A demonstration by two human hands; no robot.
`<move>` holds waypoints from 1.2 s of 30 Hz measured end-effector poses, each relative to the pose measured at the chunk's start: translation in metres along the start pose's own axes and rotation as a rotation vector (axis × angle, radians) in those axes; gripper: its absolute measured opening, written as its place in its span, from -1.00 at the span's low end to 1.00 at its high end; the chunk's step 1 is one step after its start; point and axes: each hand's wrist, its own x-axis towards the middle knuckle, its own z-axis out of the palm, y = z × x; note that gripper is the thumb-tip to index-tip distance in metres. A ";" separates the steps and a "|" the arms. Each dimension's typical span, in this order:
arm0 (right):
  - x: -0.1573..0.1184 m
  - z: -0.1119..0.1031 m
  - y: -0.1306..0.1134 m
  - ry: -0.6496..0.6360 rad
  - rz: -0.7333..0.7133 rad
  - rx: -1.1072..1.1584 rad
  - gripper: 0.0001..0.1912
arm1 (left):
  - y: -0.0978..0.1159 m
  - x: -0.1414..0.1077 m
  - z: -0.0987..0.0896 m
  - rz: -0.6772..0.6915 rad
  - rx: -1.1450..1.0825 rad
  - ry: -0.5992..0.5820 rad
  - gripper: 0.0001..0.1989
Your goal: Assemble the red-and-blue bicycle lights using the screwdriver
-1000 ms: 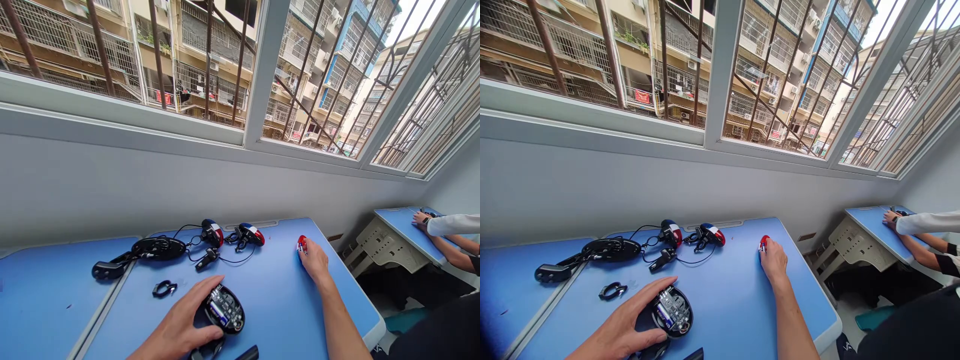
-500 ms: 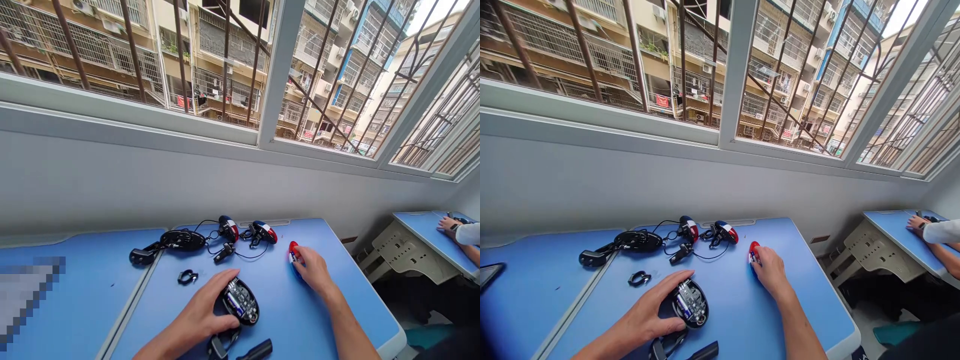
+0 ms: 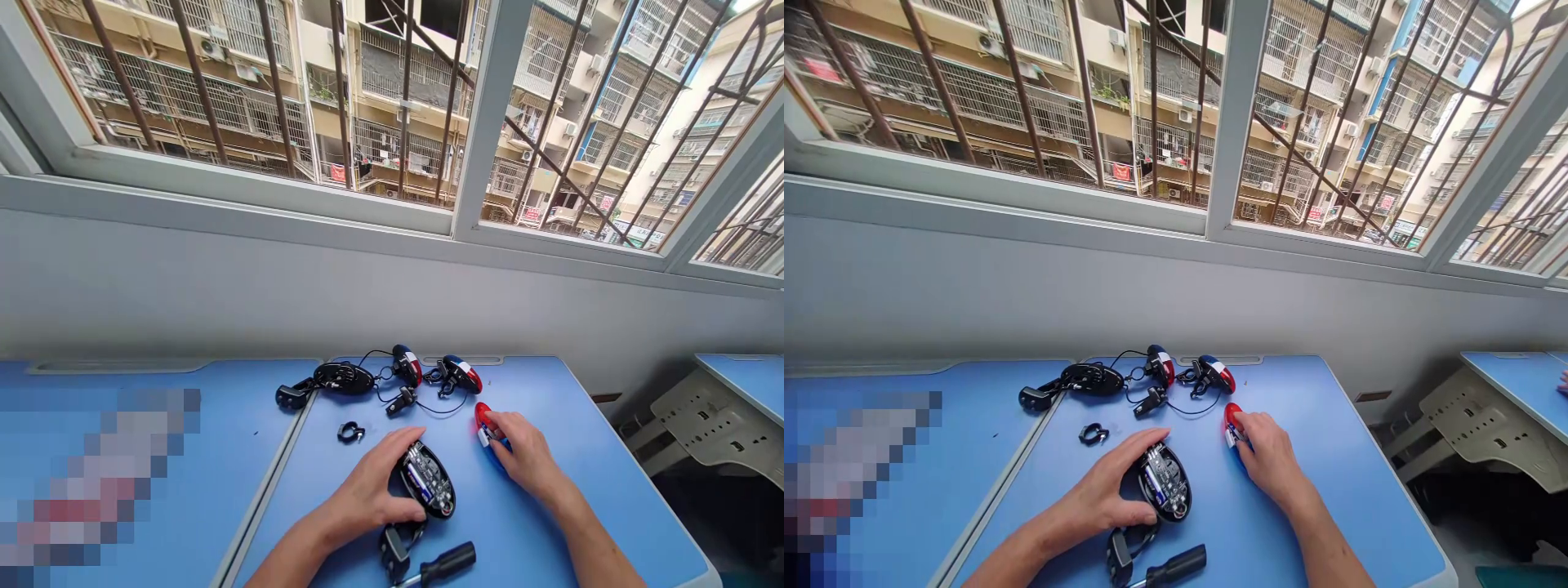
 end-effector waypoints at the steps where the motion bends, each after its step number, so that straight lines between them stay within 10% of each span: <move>1: 0.000 0.002 0.000 0.007 -0.006 0.006 -0.60 | 0.002 0.000 -0.001 -0.002 -0.001 -0.004 -0.10; 26: 0.002 -0.004 -0.020 0.465 -0.110 0.387 -0.66 | 0.050 -0.011 0.000 -0.119 0.116 -0.003 0.04; 36: 0.000 0.012 -0.065 0.294 -0.004 0.787 -0.67 | 0.066 -0.009 0.020 -0.227 0.275 0.028 0.12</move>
